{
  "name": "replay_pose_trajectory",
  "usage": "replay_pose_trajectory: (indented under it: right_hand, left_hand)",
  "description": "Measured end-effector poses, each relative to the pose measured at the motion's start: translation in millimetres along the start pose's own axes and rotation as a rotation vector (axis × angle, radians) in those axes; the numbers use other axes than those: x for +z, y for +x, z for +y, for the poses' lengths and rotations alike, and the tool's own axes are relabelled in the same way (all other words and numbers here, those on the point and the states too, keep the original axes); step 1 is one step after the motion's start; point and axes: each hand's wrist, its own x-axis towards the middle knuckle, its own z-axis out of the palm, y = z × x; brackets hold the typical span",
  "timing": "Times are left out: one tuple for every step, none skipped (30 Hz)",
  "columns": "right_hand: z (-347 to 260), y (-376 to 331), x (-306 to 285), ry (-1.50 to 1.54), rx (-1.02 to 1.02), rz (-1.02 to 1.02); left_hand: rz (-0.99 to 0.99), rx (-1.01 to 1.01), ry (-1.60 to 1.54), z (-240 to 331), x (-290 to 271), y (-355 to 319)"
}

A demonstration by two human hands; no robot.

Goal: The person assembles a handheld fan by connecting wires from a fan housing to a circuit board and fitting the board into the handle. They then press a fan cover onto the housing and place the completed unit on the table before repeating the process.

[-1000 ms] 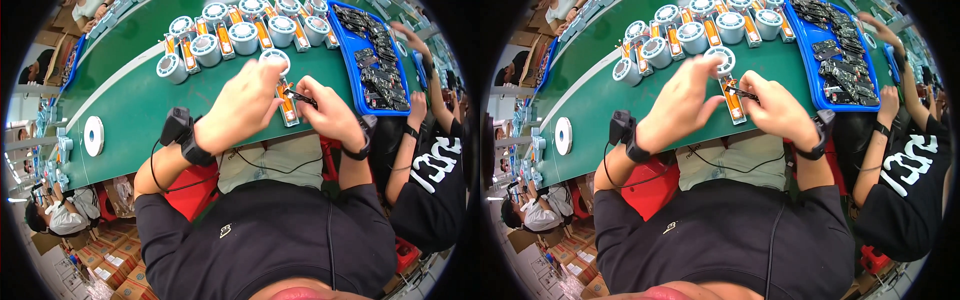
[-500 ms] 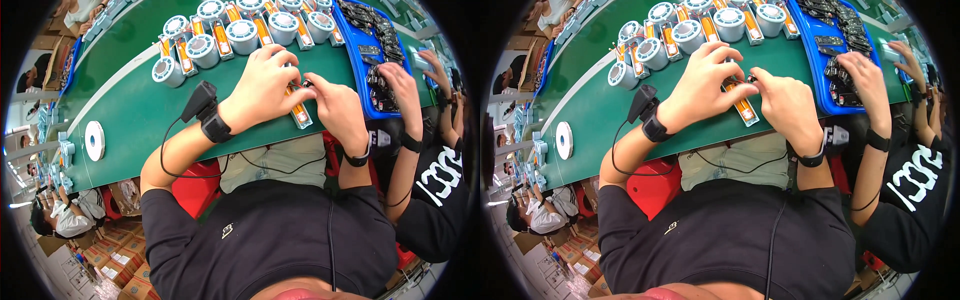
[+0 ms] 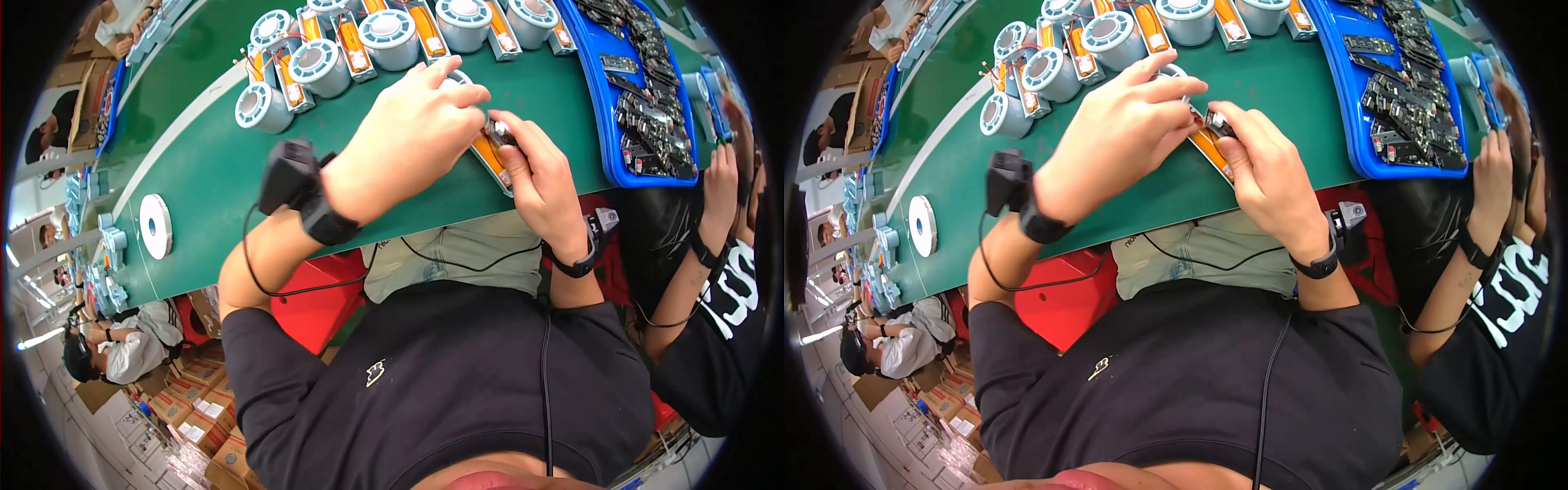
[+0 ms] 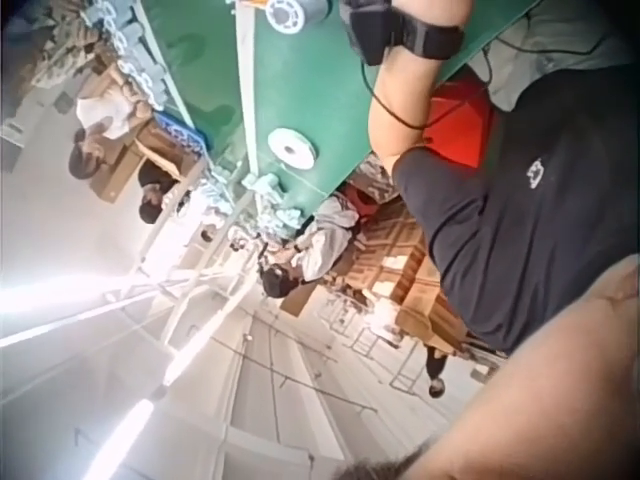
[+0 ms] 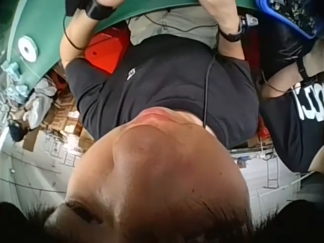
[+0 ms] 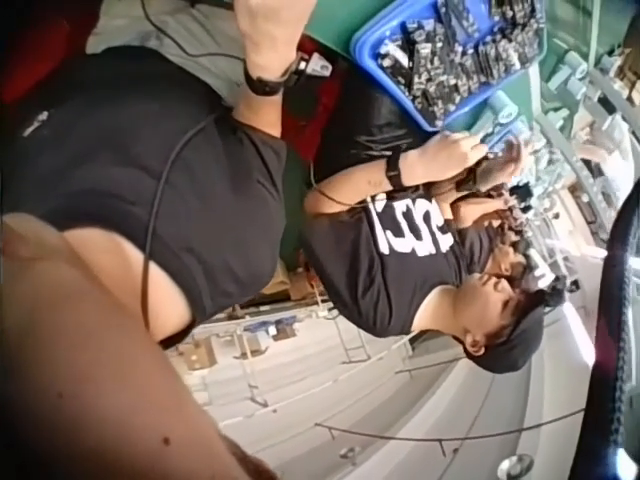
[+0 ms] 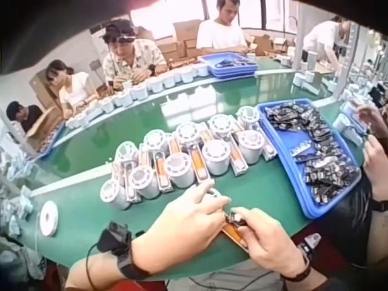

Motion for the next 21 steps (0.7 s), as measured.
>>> replay_pose_trajectory:
  right_hand:
    - [0, -1, 1, -0.02, 0.004, -0.008]
    - [0, 0, 1, -0.041, 0.006, -0.016]
    - [2, 2, 0, -0.045, 0.006, -0.028]
    - [2, 4, -1, -0.117, -0.073, 0.018]
    - [2, 7, -2, -0.19, -0.153, 0.065]
    - [2, 7, -3, -0.264, -0.234, 0.115]
    - [0, 6, -4, -0.265, -0.236, 0.113]
    - [-3, 5, -4, -0.285, -0.203, 0.116]
    - [-5, 7, -5, -0.304, -0.18, 0.122]
    - [-7, 9, -6, -0.323, -0.157, 0.129]
    - [-8, 10, -6, -0.327, -0.171, 0.133]
    - [-8, 11, -5, -0.295, -0.147, 0.14]
    - [-7, 13, -5, -0.262, -0.122, 0.146]
    - [-8, 9, -3, -0.227, -0.083, 0.147]
    - [-10, 9, -2, -0.23, -0.08, 0.146]
    - [-12, 10, 0, -0.26, -0.099, 0.154]
    - [-14, 12, 2, -0.289, -0.117, 0.16]
    - [-15, 12, 4, -0.318, -0.135, 0.165]
    - [-15, 13, 4, -0.32, -0.136, 0.163]
    - [-16, 13, 3, -0.352, -0.141, 0.157]
    - [-16, 14, 3, -0.385, -0.147, 0.151]
  left_hand:
    - [-0.046, 0.037, 0.02, -1, -2, 0]
    - [-0.043, 0.026, 0.015, -1, -1, -1]
    - [-0.041, 0.035, 0.058, -1, 0, -1]
    - [-0.044, 0.049, 0.104, 0, -2, -3]
    - [-0.046, 0.064, 0.149, 1, -3, -5]
    - [-0.045, 0.06, 0.149, 3, -2, -7]
    - [0.0, 0.07, 0.164, 4, 2, -7]
    - [0.047, 0.083, 0.181, 4, 7, -8]
    - [0.097, 0.096, 0.207, 1, 10, -9]
    - [0.105, 0.098, 0.218, -3, 16, -14]
    - [0.211, 0.11, 0.129, -9, 27, -22]
    - [0.316, 0.128, 0.039, -15, 35, -26]
    - [0.42, 0.146, -0.052, -23, 42, -28]
    - [0.421, 0.148, -0.056, -24, 42, -27]
    - [0.439, 0.166, -0.045, -25, 42, -25]
    - [0.455, 0.183, -0.036, -26, 43, -24]
    - [0.472, 0.199, -0.026, -25, 43, -24]
    - [0.471, 0.195, -0.031, -23, 44, -25]
    - [0.471, 0.199, -0.013, -24, 42, -24]
    - [0.471, 0.202, 0.005, -23, 40, -24]
    - [0.472, 0.206, 0.023, -23, 40, -24]
